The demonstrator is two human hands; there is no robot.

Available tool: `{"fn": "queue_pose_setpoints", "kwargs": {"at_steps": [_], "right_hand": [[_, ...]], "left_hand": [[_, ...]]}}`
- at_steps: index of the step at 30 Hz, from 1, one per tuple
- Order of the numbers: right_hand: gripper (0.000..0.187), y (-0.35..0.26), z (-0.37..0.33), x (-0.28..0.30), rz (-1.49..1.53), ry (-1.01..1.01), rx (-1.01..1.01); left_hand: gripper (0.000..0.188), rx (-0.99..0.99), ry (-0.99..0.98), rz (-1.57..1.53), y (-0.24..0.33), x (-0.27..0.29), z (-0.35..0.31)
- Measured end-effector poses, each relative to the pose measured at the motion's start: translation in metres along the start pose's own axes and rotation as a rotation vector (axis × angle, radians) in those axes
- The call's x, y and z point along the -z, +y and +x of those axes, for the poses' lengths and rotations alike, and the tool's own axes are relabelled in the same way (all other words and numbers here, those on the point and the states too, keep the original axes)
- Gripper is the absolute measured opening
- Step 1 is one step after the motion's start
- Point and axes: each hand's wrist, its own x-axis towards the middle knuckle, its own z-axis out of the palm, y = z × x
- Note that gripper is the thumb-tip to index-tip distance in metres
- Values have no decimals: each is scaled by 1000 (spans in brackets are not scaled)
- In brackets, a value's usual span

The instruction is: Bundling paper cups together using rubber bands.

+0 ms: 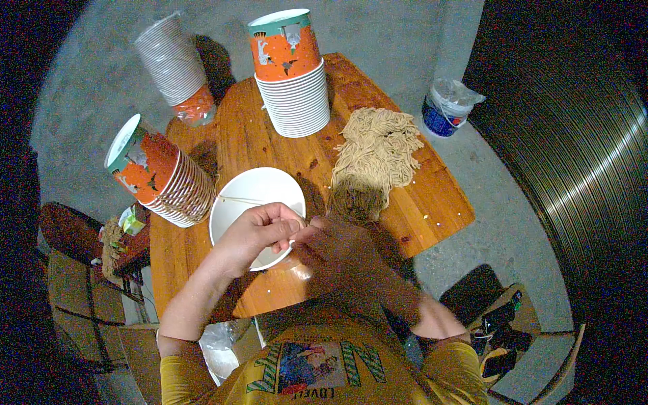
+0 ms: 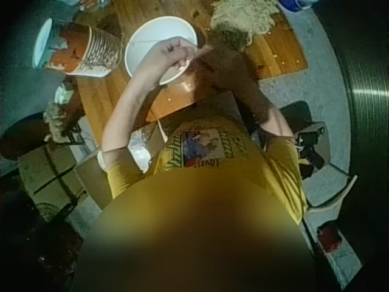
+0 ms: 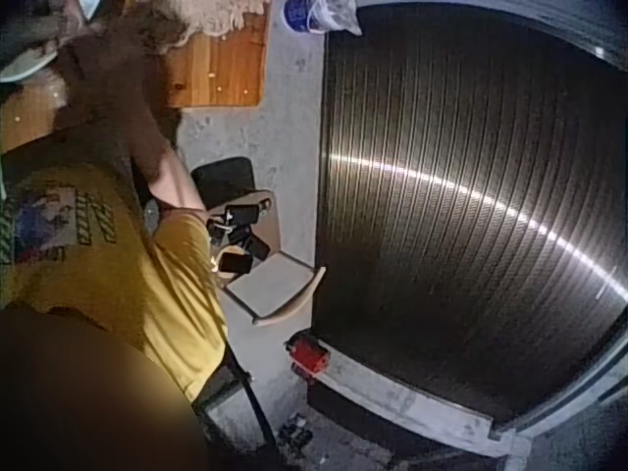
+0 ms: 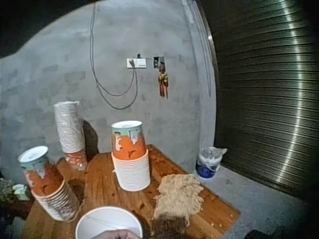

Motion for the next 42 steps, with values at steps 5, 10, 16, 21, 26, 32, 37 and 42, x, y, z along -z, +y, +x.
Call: {"fn": "queue_pose_setpoints", "kwargs": {"at_steps": [5, 10, 16, 21, 26, 32, 37, 42], "right_hand": [[19, -6, -3, -12, -16, 44, -52], [18, -8, 0, -8, -95, 38, 28], [13, -9, -1, -6, -143, -8, 28], [12, -6, 1, -3, 299, 5, -356], [15, 7, -1, -2, 189, 37, -415], [17, 11, 3, -4, 140, 70, -226], [18, 12, 5, -8, 153, 97, -160], [13, 10, 2, -13, 198, 106, -377]], "left_hand": [[14, 11, -43, -112, -2, 3, 0], [11, 70, -94, -346, -2, 3, 0], [13, -17, -65, -299, -10, 6, 2], [18, -55, 3, -170, -3, 1, -1], [17, -107, 25, -14, -4, 2, -5], [15, -451, 195, 539, 1, -11, -16], [21, -585, 245, 636, -2, -13, -12], [26, -555, 216, 602, 0, -13, -11]]}}
